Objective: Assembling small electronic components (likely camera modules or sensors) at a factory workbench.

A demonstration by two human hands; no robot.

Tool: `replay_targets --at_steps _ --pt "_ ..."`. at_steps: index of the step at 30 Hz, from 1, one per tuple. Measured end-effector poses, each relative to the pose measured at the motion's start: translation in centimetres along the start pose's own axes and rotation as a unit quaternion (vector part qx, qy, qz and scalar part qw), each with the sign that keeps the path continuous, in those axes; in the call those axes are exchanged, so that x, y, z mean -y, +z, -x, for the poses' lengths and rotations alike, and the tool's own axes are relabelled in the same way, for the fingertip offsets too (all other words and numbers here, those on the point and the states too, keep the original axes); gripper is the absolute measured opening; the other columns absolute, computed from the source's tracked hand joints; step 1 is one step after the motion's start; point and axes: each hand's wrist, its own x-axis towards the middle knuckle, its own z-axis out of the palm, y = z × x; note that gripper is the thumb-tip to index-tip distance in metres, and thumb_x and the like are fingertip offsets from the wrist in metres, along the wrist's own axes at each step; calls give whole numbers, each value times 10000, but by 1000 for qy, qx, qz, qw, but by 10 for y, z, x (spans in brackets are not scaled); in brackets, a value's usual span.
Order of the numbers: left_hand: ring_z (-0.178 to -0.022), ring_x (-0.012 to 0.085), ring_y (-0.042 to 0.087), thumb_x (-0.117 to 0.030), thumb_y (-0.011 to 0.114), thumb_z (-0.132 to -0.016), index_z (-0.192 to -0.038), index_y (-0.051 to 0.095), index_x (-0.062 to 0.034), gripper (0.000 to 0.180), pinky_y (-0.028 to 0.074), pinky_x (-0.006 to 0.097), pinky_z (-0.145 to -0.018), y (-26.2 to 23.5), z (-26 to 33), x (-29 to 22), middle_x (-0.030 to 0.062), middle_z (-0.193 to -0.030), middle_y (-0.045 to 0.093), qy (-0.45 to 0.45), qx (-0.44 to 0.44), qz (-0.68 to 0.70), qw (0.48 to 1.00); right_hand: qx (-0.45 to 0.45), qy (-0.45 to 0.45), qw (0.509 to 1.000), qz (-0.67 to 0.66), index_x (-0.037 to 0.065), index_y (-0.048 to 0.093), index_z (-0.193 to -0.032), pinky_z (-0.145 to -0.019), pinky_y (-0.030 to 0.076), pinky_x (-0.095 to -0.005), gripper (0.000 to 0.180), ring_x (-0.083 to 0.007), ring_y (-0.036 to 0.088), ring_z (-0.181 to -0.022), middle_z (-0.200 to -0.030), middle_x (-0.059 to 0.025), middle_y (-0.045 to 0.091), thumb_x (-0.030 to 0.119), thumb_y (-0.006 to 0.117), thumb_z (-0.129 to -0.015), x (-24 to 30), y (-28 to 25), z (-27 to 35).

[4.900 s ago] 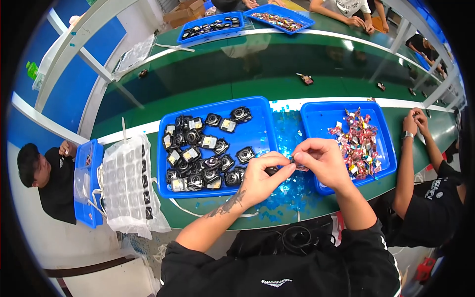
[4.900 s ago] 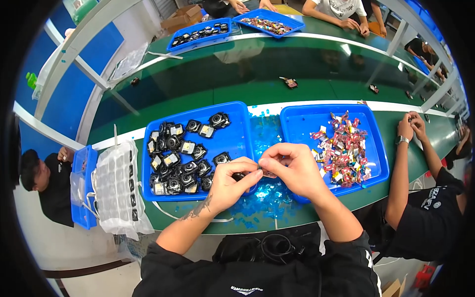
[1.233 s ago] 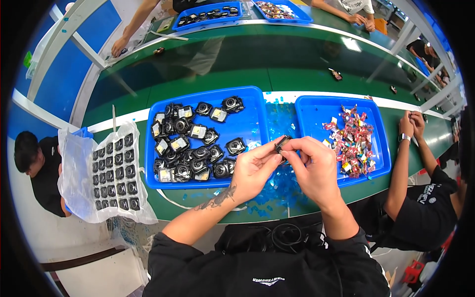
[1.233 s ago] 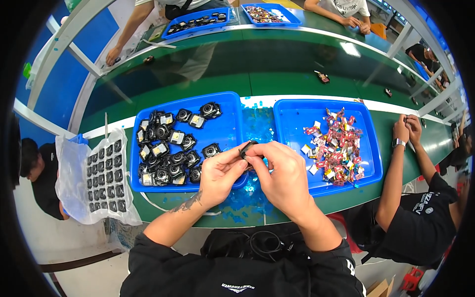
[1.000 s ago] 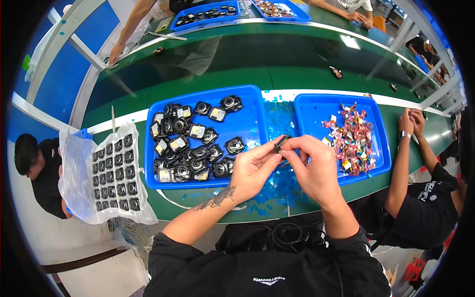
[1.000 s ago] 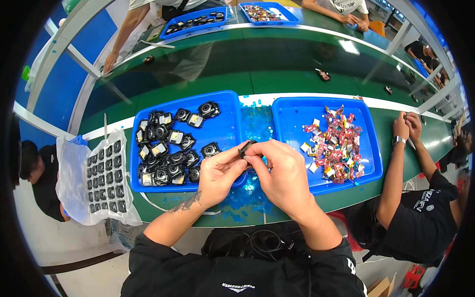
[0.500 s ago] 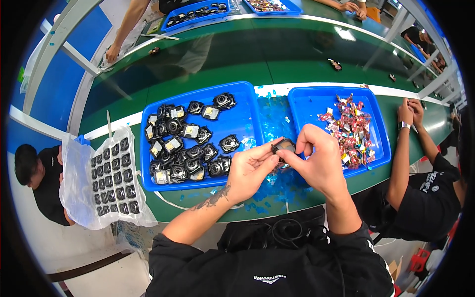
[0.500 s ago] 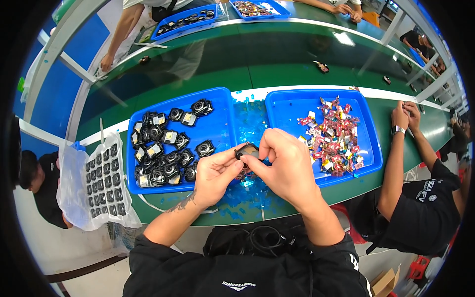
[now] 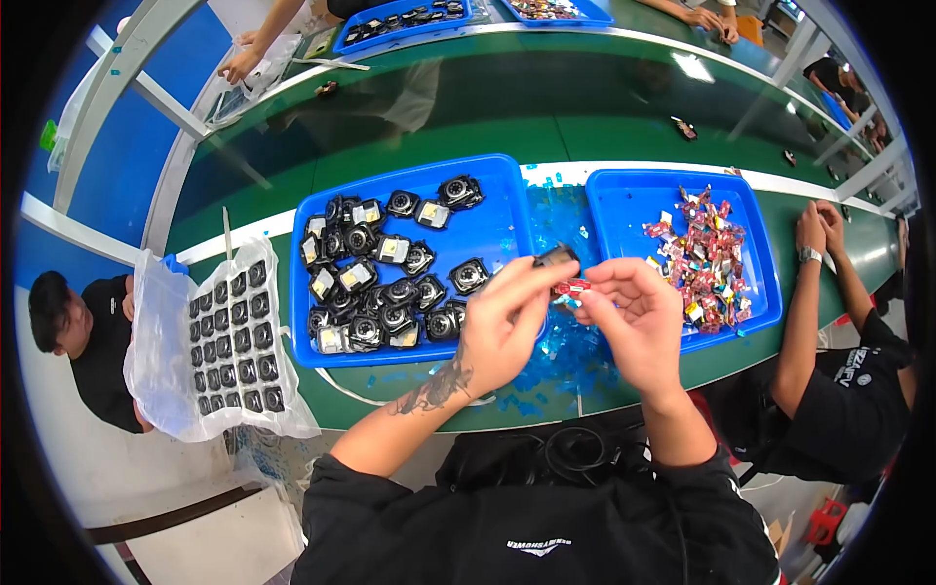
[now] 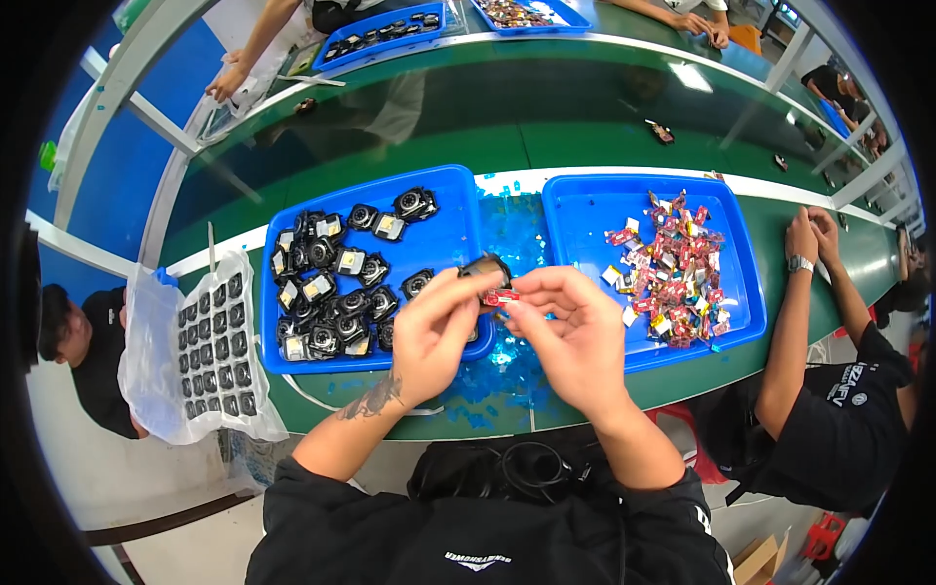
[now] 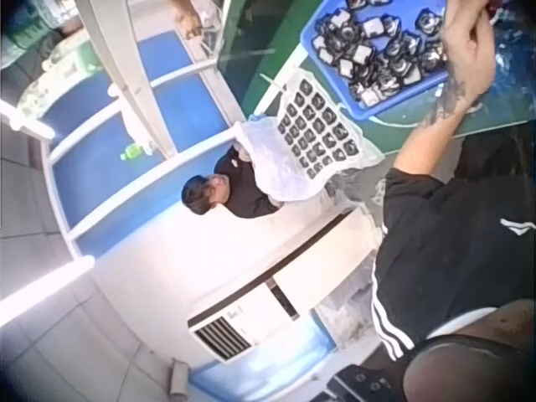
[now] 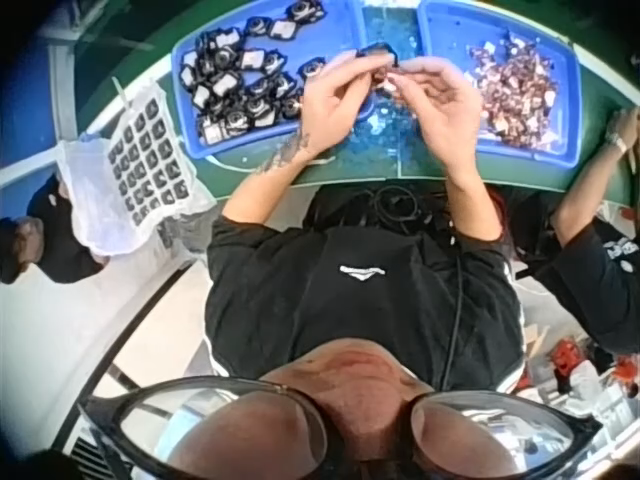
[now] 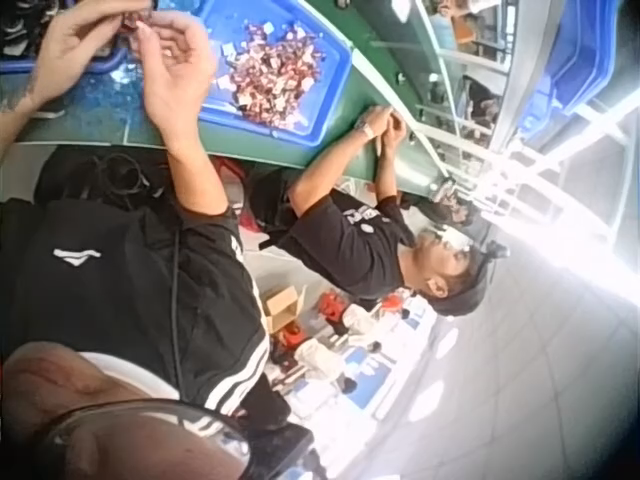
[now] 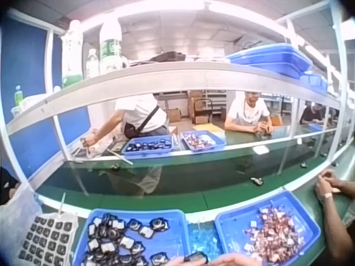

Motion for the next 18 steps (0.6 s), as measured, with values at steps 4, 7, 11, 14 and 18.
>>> replay_targets --at_steps 4,7,11,14,18 --pt "-893 220 682 83 662 -810 -1161 658 13 357 554 282 -715 6 -2 -9 179 -1079 654 171 -37 -97 980 60 105 982 -144 -65 600 -1066 -750 588 -262 175 -150 678 -851 -974 -124 677 -32 618 -895 4 -16 -3" --pt "-869 217 687 69 680 -810 -1134 673 12 329 561 282 -702 6 -3 -6 173 -1066 665 187 -49 -119 974 54 150 968 -194 -68 600 -1077 -759 584 -260 190 -150 671 -875 -976 -125 671 -21 625 -894 11 -20 -2" --pt "-854 224 691 63 686 -810 -1108 685 12 303 567 283 -700 10 -3 -4 168 -1046 671 187 -42 -108 976 66 53 987 -136 -69 611 -1061 -766 580 -258 185 -150 665 -891 -984 -124 667 -31 637 -882 8 -22 7" --pt "-859 225 691 69 677 -813 -1104 688 7 298 569 278 -698 11 -2 -3 163 -1051 671 193 -38 -114 974 54 19 998 -21 -68 626 -1018 -784 573 -255 177 -130 652 -881 -963 -104 661 -58 668 -847 9 -25 11" --pt "-880 234 692 71 686 -788 -1075 705 -7 297 573 289 -706 7 -5 4 156 -1067 672 229 -2 -134 964 57 34 997 -43 -69 631 -1000 -742 566 -236 154 -114 645 -844 -935 -92 660 -33 672 -856 8 -31 8"
